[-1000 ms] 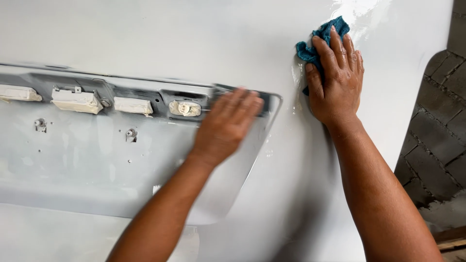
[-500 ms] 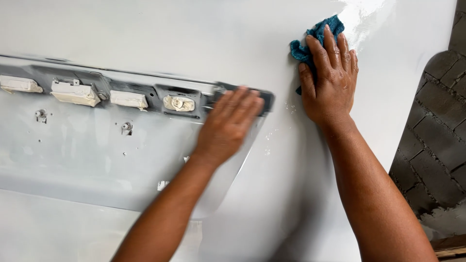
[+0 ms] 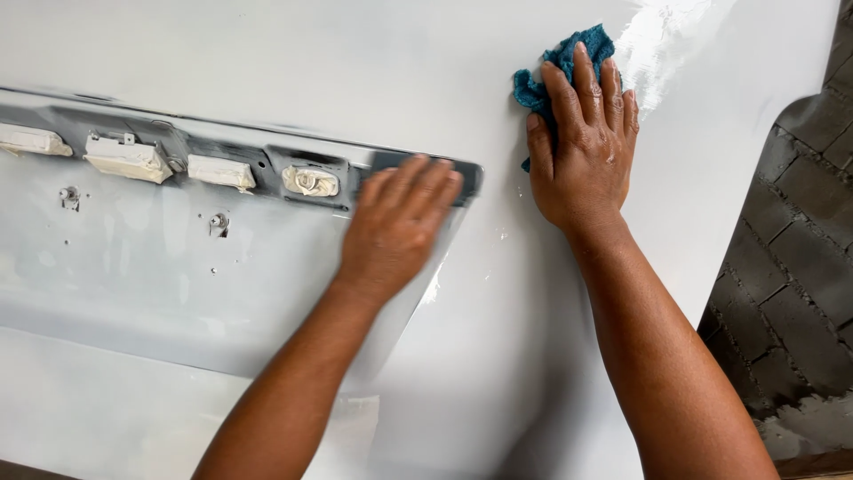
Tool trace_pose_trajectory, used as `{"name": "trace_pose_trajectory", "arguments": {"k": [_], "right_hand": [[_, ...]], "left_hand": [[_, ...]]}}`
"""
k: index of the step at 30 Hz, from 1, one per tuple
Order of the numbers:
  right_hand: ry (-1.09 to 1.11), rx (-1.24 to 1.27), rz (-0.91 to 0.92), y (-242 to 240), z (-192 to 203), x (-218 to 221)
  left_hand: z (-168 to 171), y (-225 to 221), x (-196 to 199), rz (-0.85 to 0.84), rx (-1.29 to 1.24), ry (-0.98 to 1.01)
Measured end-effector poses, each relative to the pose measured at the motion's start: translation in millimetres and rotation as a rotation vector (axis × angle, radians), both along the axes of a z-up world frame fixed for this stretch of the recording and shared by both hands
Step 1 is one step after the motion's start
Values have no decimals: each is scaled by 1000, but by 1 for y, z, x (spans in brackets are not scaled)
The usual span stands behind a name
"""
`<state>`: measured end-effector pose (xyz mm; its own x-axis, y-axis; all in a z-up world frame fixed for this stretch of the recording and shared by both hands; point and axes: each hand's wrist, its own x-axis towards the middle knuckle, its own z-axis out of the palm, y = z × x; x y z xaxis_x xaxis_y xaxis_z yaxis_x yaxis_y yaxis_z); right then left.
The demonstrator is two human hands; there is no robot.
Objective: The person scrubs a white car door with a sanding block and a blue cloth. They repeatedly dip the cloth into a bucket of water to rinse it and continue scrubbing the surface.
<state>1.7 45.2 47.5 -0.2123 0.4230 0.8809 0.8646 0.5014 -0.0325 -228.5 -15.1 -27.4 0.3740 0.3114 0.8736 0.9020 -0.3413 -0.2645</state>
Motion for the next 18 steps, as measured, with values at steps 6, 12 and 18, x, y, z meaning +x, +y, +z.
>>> {"name": "trace_pose_trajectory", "arguments": {"k": [6,12,18], "right_hand": [[-8,27,-8,3,-2,-3],[-8,16,-13,2,-1,-4],[-4,29,-29,3,-1,-4]], "left_hand": [[2,-1,20,59,-10,-16],[16,-10,-12,44,-5,87],[25,-8,15,13,31,64]]}}
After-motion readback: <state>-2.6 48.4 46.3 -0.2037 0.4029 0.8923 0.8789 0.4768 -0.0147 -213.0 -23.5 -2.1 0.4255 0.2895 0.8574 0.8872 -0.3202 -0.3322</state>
